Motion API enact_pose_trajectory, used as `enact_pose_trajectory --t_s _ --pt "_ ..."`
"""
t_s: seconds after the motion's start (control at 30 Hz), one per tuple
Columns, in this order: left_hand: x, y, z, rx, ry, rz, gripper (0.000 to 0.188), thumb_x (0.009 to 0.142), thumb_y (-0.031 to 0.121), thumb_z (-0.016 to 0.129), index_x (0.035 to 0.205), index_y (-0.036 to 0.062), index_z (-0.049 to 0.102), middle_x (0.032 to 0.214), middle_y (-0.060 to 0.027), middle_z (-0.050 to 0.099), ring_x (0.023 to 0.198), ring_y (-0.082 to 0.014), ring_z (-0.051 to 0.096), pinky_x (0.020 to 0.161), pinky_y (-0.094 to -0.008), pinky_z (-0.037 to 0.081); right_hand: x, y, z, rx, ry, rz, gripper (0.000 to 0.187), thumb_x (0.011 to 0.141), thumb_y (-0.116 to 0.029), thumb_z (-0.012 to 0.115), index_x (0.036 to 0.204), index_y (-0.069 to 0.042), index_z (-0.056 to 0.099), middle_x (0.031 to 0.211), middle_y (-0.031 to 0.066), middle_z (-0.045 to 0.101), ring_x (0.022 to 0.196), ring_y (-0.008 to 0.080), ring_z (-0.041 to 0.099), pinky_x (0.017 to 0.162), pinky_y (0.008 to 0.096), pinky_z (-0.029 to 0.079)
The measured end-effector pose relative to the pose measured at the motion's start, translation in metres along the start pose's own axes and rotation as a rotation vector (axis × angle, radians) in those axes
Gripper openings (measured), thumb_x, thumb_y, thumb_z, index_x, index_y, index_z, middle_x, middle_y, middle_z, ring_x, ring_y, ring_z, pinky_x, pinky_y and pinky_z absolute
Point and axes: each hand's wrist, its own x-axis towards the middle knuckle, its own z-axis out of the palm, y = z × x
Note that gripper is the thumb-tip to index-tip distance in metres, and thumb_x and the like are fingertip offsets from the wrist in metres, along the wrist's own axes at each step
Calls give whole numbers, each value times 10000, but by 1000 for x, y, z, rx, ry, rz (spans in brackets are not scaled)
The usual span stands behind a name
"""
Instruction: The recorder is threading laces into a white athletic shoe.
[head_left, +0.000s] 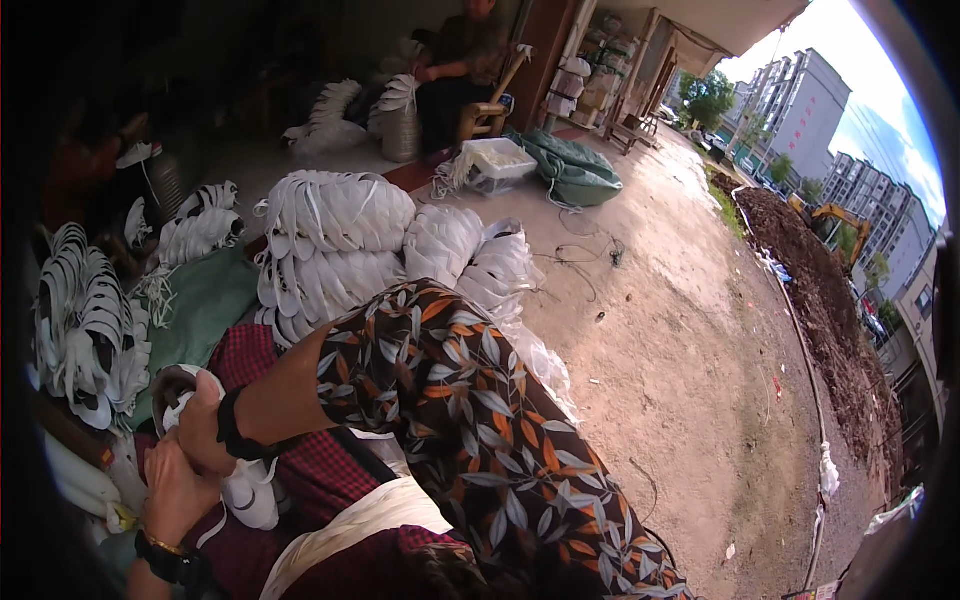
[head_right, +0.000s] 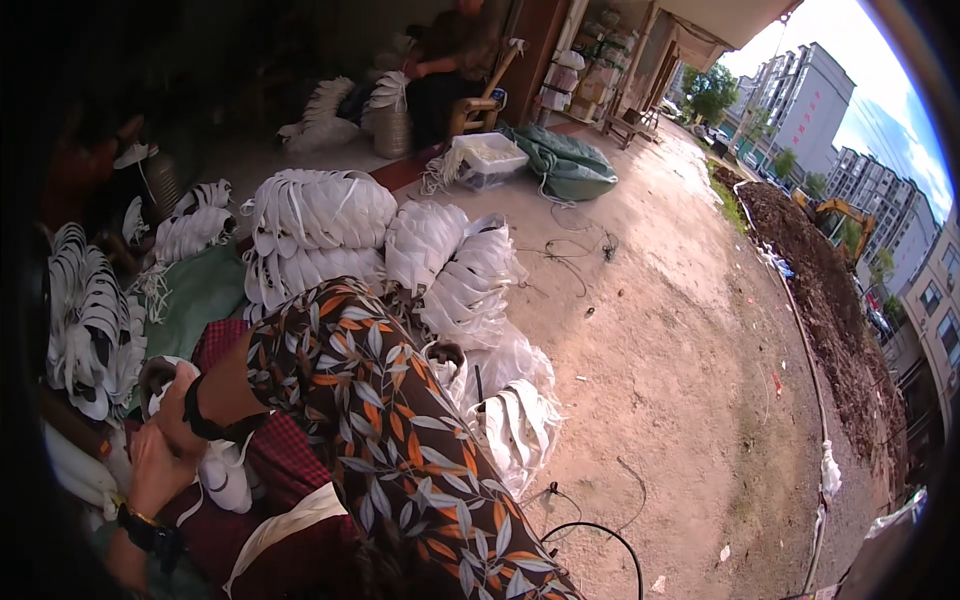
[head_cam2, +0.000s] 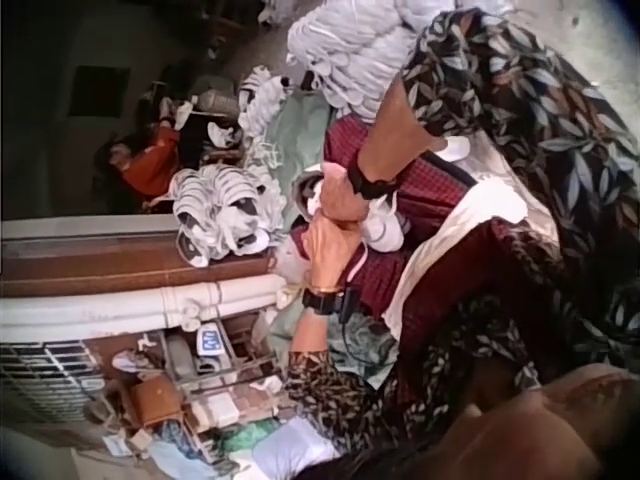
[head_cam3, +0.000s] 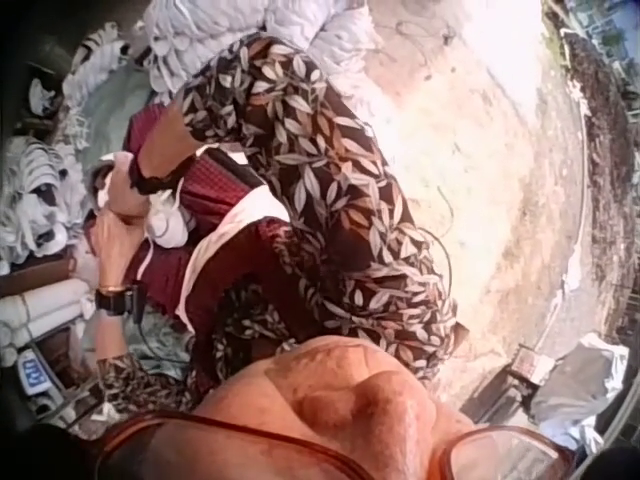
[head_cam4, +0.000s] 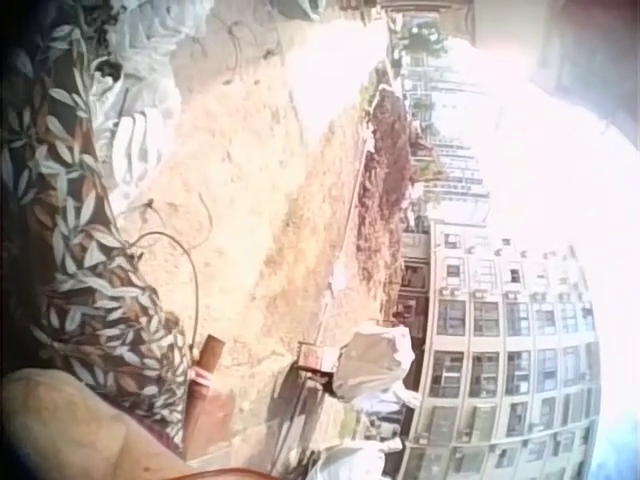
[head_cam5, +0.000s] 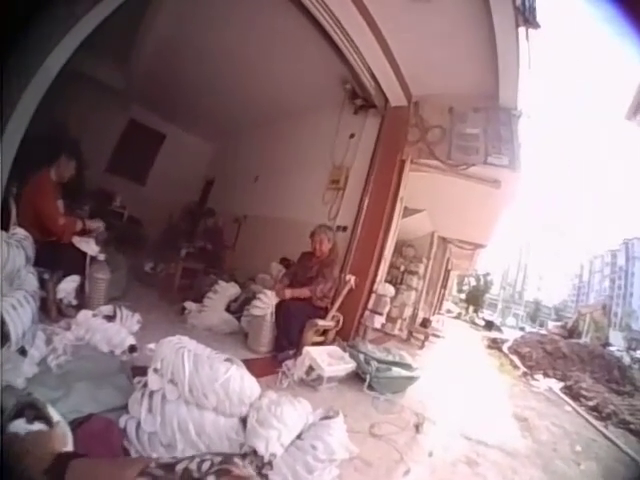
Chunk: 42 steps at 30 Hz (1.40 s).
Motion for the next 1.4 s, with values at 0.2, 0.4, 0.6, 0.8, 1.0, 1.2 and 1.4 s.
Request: enact_pose_trajectory --t_s 0.2,0.4,0.6,0.8,1.0,1.2,1.4 --pt "2 3 7 -46 99 -13 433 678 216 851 963 -40 648 908 -247 694 878 -469 671 735 -513 528 3 -14 -7 33 56 87 399 680 -366 821 959 -83 781 967 110 739 989 257 703 874 503 442" --pt "5 -10 10 -11 69 -15 390 659 188 865 895 -36 651 802 -220 674 835 -439 674 711 -499 515 8 -30 -13 121 143 208 404 648 -340 842 949 -79 777 966 115 737 990 255 709 869 503 437" --pt "-14 -14 5 55 119 12 141 665 32 739 686 -8 606 751 -193 620 762 -413 631 688 -493 484 7 -32 -40 431 324 260 361 612 -271 844 890 -57 760 928 100 728 948 269 718 810 459 412" --pt "-4 -32 6 142 -73 81 165 658 49 711 763 -1 595 796 -216 600 825 -441 609 741 -515 482 -5 -20 -31 716 728 319 163 566 -148 739 664 -20 711 712 197 688 719 391 703 699 501 515" --pt "-6 -24 1 99 -74 74 143 713 26 673 792 -19 562 852 -225 579 829 -432 598 739 -524 463 -10 -11 -11 974 898 148 123 588 -107 661 564 14 664 577 237 611 579 401 660 572 461 551" --pt "-3 14 -31 -258 168 -100 128 907 22 587 829 -61 530 813 -93 445 661 -172 499 589 -308 408 -1 -14 -16 1047 802 -36 172 659 -158 695 651 12 718 658 237 668 622 381 691 640 420 575" --pt "12 31 -38 -967 -22 -306 233 1088 236 472 1097 13 539 849 -96 668 579 -110 650 479 -213 498 -34 25 4 1440 522 -97 149 854 -138 702 844 -5 769 687 -37 644 635 42 538 590 248 462"
